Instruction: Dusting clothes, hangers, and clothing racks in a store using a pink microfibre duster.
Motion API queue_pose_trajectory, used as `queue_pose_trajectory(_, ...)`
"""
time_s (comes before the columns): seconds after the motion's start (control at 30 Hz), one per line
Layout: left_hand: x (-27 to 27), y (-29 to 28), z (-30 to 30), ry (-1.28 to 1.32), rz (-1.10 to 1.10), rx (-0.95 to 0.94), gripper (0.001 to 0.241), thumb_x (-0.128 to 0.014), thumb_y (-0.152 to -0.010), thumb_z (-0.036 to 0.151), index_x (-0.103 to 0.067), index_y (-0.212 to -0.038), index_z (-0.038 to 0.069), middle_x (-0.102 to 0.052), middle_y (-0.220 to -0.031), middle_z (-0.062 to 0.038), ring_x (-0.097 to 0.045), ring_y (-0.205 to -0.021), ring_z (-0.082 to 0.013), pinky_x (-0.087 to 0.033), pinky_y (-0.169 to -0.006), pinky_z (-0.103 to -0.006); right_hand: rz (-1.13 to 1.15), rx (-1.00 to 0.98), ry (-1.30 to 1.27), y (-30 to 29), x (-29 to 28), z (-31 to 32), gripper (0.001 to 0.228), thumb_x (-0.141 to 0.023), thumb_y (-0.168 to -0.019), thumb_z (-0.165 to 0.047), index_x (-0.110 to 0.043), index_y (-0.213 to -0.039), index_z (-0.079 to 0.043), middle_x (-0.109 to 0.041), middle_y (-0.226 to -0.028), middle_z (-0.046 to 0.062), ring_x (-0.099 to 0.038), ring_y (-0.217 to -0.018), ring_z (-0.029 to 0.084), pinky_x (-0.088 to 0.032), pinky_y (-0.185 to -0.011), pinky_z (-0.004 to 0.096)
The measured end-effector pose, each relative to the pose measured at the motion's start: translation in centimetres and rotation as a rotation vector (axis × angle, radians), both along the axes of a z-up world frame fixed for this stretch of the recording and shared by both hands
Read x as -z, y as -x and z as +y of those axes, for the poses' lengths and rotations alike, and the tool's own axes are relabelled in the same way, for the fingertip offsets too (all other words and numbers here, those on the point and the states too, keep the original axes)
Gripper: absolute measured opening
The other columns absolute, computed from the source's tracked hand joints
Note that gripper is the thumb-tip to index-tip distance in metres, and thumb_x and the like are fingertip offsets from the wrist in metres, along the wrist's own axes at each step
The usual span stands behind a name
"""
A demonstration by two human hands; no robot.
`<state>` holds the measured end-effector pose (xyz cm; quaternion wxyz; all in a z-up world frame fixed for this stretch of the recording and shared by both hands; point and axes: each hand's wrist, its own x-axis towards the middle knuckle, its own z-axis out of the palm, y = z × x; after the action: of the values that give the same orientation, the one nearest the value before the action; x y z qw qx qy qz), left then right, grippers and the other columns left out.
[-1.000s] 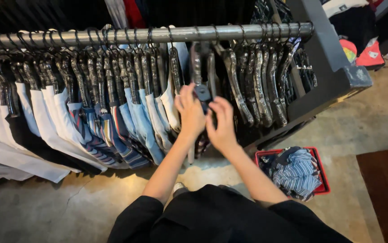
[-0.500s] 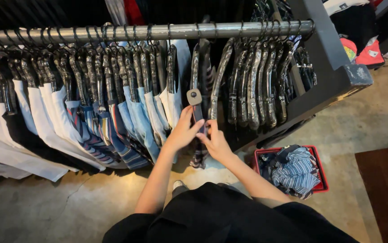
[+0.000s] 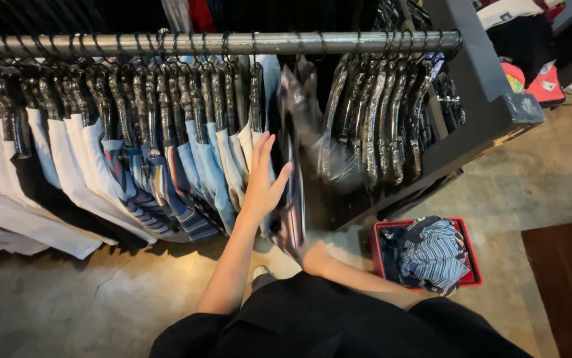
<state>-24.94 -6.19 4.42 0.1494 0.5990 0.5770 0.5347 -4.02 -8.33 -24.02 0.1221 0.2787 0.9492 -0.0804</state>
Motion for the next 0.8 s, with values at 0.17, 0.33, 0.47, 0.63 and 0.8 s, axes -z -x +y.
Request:
queue_pose_trajectory(0.17, 1.8, 0.3, 0.0, 0.024, -0.018, -0.004, 0.056, -0.065, -0.101, 0.020, -0.043, -0.150, 0.003, -0.038, -0.160, -0.018, -0.038, -0.150, -0.0365, -0.030, -0.123, -0.0419, 0.077, 0.003, 0.165, -1.1, -1.4, 1.4, 0.029, -0.067, -0.079, -0.027, -0.075, -0.106, -0.021, -0.073, -0.096, 0.018, -0.071, -0.082, 0.039, -0.055, -0.066, 0.054)
queue_pose_trajectory(0.33, 2.8, 0.1, -0.6, 0.037, -0.012, 0.046, 0.049, -0.065, -0.100, 0.019, -0.051, -0.144, 0.003, -0.042, -0.157, -0.019, -0.041, -0.147, -0.0374, -0.033, -0.122, -0.0425, 0.083, 0.255, 0.059, -1.9, -4.3, 4.2, 0.028, -0.064, -0.089, -0.035, -0.074, -0.108, -0.017, -0.072, -0.095, 0.020, -0.071, -0.085, 0.039, -0.056, -0.072, 0.052)
queue_pose_trajectory(0.47, 3.6, 0.2, -0.3, -0.002, 0.069, 0.073, 0.050, -0.068, -0.096, 0.018, -0.053, -0.141, 0.004, -0.045, -0.154, -0.019, -0.044, -0.144, -0.0383, -0.035, -0.120, -0.0433, 0.041, 0.308, -0.007, -3.6, -2.5, 6.8, 0.026, -0.066, -0.082, -0.028, -0.076, -0.094, -0.007, -0.071, -0.097, 0.020, -0.072, -0.089, 0.038, -0.058, -0.077, 0.049)
queue_pose_trajectory(0.63, 4.4, 0.3, 0.4, -0.037, 0.136, 0.059, 0.051, -0.070, -0.094, 0.017, -0.054, -0.140, 0.004, -0.047, -0.152, -0.019, -0.045, -0.141, -0.0388, -0.036, -0.118, -0.0437, 0.112, 0.365, 0.085, -3.2, -6.4, 6.3, 0.024, -0.066, -0.082, -0.028, -0.077, -0.095, -0.012, -0.071, -0.095, 0.021, -0.071, -0.089, 0.039, -0.057, -0.078, 0.051)
queue_pose_trajectory(0.8, 4.3, 0.4, 0.5, 0.022, 0.099, 0.074, 0.052, -0.070, -0.092, 0.017, -0.054, -0.140, 0.005, -0.046, -0.152, -0.018, -0.045, -0.141, -0.0382, -0.037, -0.116, -0.0435, 0.086, 0.268, 0.146, -2.7, -6.0, 4.9, 0.024, -0.070, -0.082, -0.032, -0.075, -0.087, -0.009, -0.071, -0.095, 0.022, -0.070, -0.088, 0.041, -0.056, -0.078, 0.053)
